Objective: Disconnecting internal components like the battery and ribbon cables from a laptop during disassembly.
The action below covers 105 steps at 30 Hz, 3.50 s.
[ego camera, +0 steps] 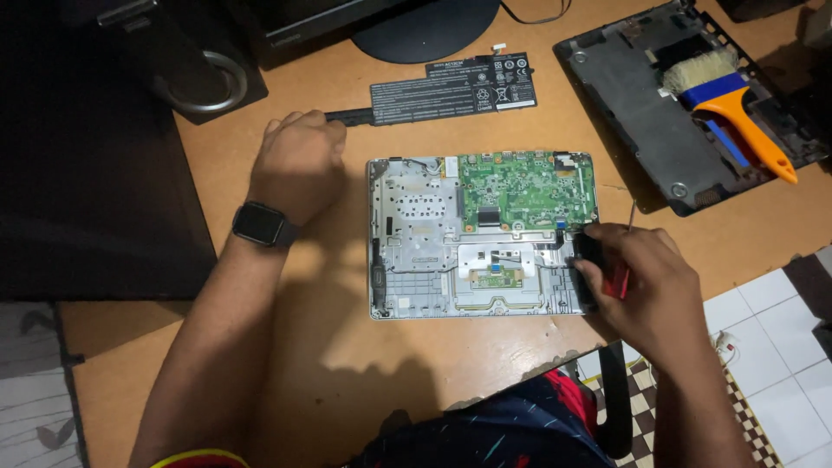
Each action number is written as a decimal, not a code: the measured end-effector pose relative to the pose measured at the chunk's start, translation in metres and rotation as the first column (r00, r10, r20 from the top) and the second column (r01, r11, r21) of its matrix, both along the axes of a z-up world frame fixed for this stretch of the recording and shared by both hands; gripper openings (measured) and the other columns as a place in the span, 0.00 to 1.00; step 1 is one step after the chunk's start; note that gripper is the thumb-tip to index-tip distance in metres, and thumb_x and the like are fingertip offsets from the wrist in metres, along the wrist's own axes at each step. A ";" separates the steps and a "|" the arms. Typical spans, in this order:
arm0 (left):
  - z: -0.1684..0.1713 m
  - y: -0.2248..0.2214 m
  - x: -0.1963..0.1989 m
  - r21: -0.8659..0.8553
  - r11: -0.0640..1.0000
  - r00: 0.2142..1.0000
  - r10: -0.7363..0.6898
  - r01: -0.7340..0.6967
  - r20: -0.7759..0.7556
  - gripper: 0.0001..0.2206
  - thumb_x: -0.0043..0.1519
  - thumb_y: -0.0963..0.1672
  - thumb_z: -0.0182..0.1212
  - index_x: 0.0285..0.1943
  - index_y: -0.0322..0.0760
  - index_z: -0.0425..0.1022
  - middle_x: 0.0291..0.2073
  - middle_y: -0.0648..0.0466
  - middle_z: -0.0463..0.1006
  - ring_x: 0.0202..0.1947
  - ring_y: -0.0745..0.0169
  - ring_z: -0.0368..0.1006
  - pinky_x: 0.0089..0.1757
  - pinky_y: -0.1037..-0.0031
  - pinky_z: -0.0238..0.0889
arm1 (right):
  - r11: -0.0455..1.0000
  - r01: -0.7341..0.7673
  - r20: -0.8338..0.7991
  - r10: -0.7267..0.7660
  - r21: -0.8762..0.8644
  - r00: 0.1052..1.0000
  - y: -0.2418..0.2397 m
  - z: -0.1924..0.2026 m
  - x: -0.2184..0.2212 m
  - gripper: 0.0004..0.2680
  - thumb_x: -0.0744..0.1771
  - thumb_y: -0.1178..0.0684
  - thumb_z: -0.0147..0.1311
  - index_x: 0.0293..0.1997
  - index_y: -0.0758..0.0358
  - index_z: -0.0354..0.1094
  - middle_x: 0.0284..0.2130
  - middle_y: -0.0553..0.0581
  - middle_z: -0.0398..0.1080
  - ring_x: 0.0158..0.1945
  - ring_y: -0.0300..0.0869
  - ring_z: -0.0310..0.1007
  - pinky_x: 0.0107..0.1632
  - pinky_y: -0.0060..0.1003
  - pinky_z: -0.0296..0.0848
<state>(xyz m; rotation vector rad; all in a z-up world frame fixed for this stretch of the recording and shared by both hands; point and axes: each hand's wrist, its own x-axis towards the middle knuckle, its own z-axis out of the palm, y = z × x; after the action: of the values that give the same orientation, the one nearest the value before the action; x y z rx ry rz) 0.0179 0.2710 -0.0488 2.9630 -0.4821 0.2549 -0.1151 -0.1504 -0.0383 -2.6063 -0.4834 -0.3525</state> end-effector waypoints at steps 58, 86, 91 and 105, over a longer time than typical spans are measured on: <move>0.078 -0.010 -0.090 0.019 0.970 0.792 0.211 -0.244 -0.573 0.11 0.68 0.43 0.52 0.48 0.34 0.79 0.36 0.46 0.77 0.41 0.47 0.80 0.41 0.64 0.75 | 0.796 -0.462 -0.053 0.521 0.391 0.852 0.226 0.025 0.159 0.09 0.61 0.64 0.68 0.40 0.67 0.72 0.31 0.63 0.72 0.39 0.61 0.76 0.44 0.51 0.74; 0.061 -0.034 -0.112 -0.275 0.951 0.948 -0.210 0.142 -0.238 0.06 0.62 0.44 0.54 0.36 0.40 0.74 0.34 0.51 0.77 0.32 0.55 0.71 0.36 0.63 0.64 | 0.940 -0.030 0.002 0.031 0.339 1.000 0.000 0.034 0.056 0.01 0.75 0.67 0.57 0.51 0.74 0.72 0.45 0.63 0.75 0.45 0.42 0.73 0.48 0.32 0.70; 0.049 -0.063 -0.122 -0.305 0.807 0.841 -0.540 0.505 -0.036 0.06 0.63 0.42 0.63 0.45 0.34 0.74 0.39 0.48 0.72 0.37 0.46 0.70 0.37 0.56 0.67 | 0.864 0.226 -0.131 -0.186 0.450 0.974 -0.022 0.005 -0.003 0.06 0.73 0.70 0.44 0.48 0.72 0.69 0.47 0.62 0.74 0.54 0.44 0.73 0.63 0.34 0.71; 0.026 -0.080 -0.127 -0.332 0.743 0.797 -0.603 0.581 0.043 0.10 0.66 0.46 0.59 0.42 0.34 0.78 0.46 0.46 0.76 0.53 0.44 0.70 0.61 0.49 0.59 | 0.902 0.429 -0.237 -0.406 0.051 0.882 0.006 -0.015 -0.032 0.14 0.64 0.50 0.66 0.52 0.62 0.75 0.29 0.54 0.75 0.28 0.41 0.70 0.35 0.37 0.69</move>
<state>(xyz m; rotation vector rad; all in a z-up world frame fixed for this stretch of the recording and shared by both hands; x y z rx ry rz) -0.1094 0.1913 -0.0231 2.3270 -1.2054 0.1407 -0.1471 -0.1444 -0.0532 -2.5909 0.1791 -0.2101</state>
